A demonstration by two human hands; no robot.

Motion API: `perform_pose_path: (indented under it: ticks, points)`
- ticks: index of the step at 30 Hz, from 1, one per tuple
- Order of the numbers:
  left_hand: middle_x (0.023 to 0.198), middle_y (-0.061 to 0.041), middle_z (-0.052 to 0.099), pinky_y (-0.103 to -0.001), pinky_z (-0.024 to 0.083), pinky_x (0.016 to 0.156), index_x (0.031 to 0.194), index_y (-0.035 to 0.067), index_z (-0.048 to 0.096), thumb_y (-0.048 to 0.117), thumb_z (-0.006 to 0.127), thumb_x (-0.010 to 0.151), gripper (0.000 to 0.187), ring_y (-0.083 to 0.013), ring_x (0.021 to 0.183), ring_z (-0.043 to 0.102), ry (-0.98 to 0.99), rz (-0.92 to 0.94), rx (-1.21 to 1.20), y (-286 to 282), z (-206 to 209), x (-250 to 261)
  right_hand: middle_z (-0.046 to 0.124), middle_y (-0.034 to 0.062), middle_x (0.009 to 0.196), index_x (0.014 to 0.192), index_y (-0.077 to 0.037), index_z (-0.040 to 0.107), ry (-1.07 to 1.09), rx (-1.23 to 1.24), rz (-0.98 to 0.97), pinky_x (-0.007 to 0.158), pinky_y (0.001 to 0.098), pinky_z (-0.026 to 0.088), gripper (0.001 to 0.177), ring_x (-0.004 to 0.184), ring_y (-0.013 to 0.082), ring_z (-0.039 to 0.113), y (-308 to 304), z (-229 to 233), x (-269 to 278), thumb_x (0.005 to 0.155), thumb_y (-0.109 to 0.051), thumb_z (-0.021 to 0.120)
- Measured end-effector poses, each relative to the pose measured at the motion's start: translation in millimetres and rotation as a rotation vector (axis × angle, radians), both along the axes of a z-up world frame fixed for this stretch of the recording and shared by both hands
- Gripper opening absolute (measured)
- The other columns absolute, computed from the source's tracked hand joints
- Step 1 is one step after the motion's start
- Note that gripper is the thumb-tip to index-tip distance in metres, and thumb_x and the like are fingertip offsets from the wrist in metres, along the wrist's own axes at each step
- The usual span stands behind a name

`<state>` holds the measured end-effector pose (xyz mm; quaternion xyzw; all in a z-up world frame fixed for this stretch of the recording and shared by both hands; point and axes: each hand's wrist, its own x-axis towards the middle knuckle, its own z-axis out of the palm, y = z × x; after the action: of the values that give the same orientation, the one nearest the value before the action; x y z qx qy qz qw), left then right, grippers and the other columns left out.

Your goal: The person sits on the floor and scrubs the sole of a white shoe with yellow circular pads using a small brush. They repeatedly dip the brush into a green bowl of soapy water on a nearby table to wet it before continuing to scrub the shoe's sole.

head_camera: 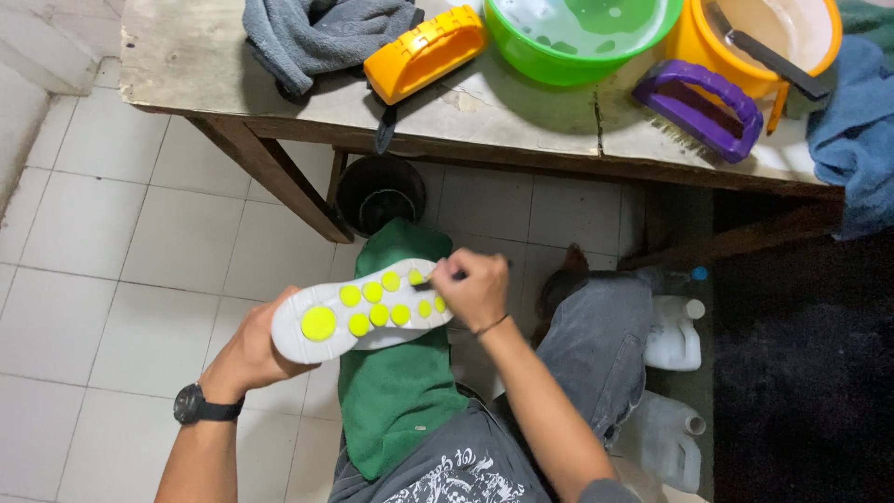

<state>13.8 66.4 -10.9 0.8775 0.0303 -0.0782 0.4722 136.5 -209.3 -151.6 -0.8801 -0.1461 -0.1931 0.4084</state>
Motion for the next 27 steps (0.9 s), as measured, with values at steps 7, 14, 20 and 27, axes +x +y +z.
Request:
perform_pose_path:
  ticks: [7,14,20,27]
  points:
    - [0.091,-0.022,0.079,-0.050,0.058,0.085,0.106,0.002,0.071,0.013,0.094,0.050,0.062,-0.0364,0.095,0.076,0.016,0.068,-0.099,35,-30,7,0.057,-0.0047,0.048,0.058,-0.025,0.052,-0.107,-0.037,0.167,0.068,0.0303,0.048,0.028,0.053,0.0199,0.064,-19,19,-7,0.068,-0.026,0.077]
    - [0.097,-0.026,0.078,-0.053,0.058,0.088,0.109,-0.003,0.073,0.008,0.093,0.054,0.059,-0.0449,0.099,0.074,0.095,0.100,-0.085,36,-32,10,0.054,-0.0046,0.051,0.059,-0.024,0.054,-0.178,-0.086,0.178,0.068,0.0333,0.047,0.025,0.053,0.0203,0.059,-23,14,-6,0.072,-0.022,0.076]
    - [0.099,-0.023,0.078,-0.053,0.058,0.089,0.112,0.001,0.072,0.009,0.093,0.056,0.061,-0.0434,0.102,0.072,0.090,0.076,-0.054,35,-34,10,0.053,-0.0025,0.050,0.060,-0.023,0.051,-0.180,-0.110,0.153,0.068,0.0345,0.045,0.028,0.052,0.0228,0.058,-19,27,-13,0.073,-0.022,0.076]
    - [0.095,-0.022,0.079,-0.050,0.059,0.087,0.106,0.001,0.074,0.009,0.094,0.053,0.057,-0.0424,0.099,0.074,0.062,0.070,-0.069,37,-36,14,0.050,-0.0034,0.053,0.059,-0.024,0.051,-0.266,-0.090,0.167,0.071,0.0359,0.044,0.028,0.054,0.0213,0.054,-17,28,-15,0.072,-0.021,0.075]
